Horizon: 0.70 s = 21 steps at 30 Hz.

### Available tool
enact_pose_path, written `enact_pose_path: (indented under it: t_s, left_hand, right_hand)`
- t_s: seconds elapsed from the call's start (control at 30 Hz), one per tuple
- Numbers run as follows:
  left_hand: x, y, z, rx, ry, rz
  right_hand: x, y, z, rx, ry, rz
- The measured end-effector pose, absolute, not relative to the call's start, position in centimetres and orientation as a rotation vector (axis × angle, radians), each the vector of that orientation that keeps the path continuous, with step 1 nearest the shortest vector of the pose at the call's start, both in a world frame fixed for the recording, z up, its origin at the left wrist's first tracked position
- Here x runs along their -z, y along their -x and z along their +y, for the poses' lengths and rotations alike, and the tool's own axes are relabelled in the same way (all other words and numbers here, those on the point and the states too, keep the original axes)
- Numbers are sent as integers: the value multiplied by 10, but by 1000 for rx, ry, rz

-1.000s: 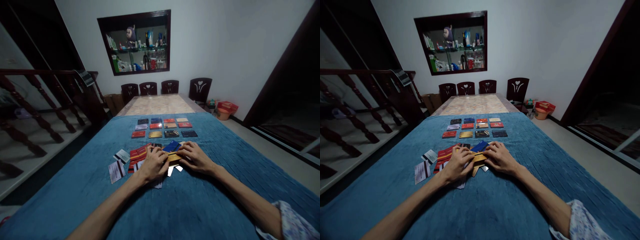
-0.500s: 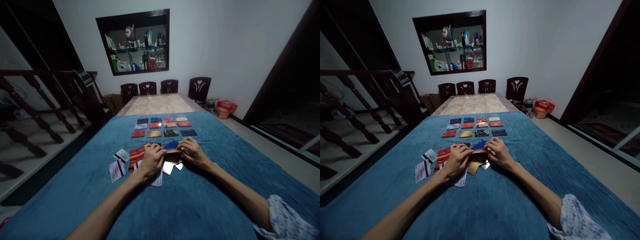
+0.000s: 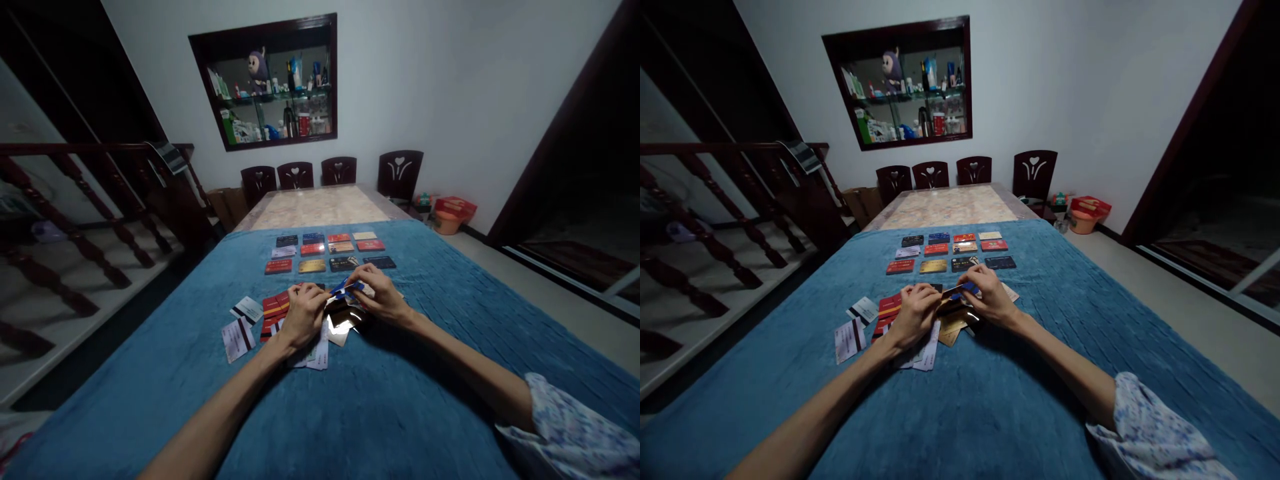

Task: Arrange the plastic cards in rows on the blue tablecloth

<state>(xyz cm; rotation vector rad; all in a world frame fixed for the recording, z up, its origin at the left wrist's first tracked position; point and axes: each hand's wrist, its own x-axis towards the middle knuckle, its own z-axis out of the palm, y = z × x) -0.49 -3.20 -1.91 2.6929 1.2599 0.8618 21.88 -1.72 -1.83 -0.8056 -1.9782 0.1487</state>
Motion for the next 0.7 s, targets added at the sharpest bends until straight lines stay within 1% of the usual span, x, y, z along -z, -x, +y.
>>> enact_pose_path:
  t_s: [0.3, 0.53, 0.7]
  left_hand:
    - [20, 6, -29, -1047, -2558, 1346]
    - [13, 7, -32, -1257, -2483, 1434]
    - [12, 7, -33, -1269, -2470, 1451]
  right_hand:
    - [11, -210, -4, 134, 731, -2065]
    - [6, -201, -2, 217, 801, -2195]
    - [8, -193, 0, 245, 809, -2235]
